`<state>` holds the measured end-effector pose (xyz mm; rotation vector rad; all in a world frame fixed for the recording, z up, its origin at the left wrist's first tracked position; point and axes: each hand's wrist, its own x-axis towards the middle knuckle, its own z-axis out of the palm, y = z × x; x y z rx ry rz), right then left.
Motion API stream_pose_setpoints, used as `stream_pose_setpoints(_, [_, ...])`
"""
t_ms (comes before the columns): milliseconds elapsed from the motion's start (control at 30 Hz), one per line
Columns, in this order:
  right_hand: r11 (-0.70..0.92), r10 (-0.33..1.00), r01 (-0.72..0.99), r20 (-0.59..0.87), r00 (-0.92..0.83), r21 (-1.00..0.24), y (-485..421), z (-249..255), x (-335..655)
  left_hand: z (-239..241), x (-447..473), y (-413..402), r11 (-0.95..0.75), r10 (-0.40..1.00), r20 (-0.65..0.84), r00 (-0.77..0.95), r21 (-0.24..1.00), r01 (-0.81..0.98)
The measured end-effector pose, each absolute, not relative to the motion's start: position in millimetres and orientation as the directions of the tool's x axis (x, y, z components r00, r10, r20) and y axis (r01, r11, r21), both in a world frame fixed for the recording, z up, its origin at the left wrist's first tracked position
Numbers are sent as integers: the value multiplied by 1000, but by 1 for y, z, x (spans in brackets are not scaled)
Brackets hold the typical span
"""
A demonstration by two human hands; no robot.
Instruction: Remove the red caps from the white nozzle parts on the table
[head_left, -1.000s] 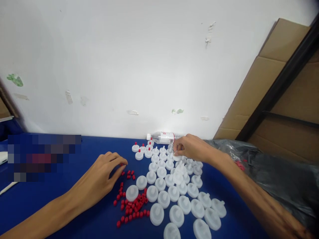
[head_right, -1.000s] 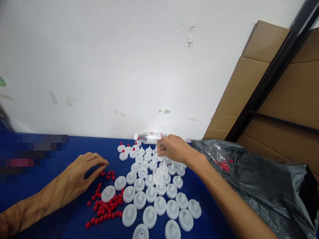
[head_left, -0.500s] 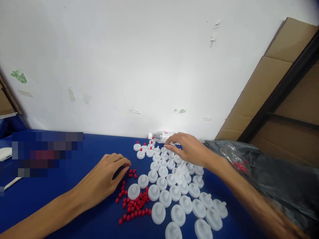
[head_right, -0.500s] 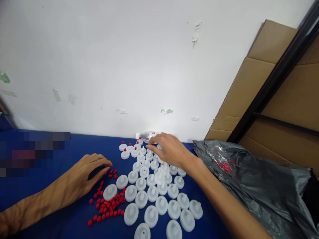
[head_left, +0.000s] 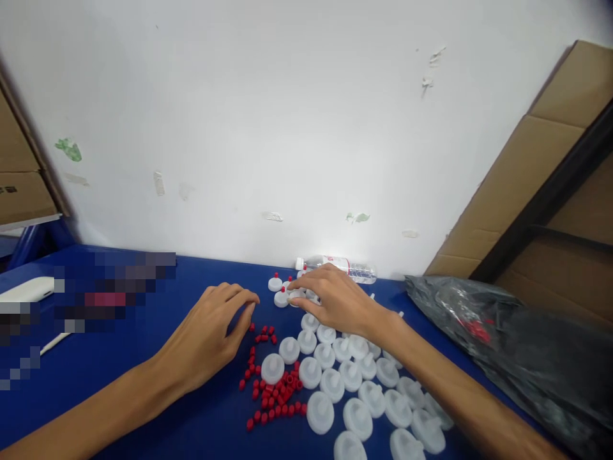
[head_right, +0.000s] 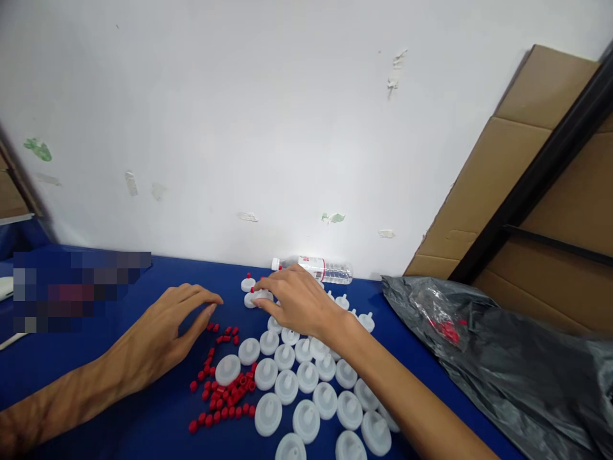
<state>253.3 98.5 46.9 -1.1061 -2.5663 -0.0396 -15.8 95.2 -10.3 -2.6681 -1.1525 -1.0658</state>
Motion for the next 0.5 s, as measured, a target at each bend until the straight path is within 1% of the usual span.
stream_pose_setpoints(100, [705, 693, 697, 343, -635, -132, 84, 58, 240, -6, -14, 90, -733, 606, 636, 478, 212, 647])
stream_pose_setpoints(233, [766, 637, 628, 289, -714, -136, 62, 68, 219, -6, -12, 83, -764, 561, 666, 492, 189, 617])
stream_pose_setpoints(333, [805, 583, 589, 268, -767, -69, 52, 71, 210, -3, -9, 76, -784, 537, 671, 511, 175, 595])
stream_pose_setpoints(400, [808, 572, 589, 273, -773, -22, 50, 72, 210, 1, -7, 71, -808, 522, 658, 543, 178, 561])
stream_pose_setpoints(500, [828, 533, 558, 231, -814, 59, 50, 73, 212, 5, -6, 65, -832, 523, 628, 576, 229, 506])
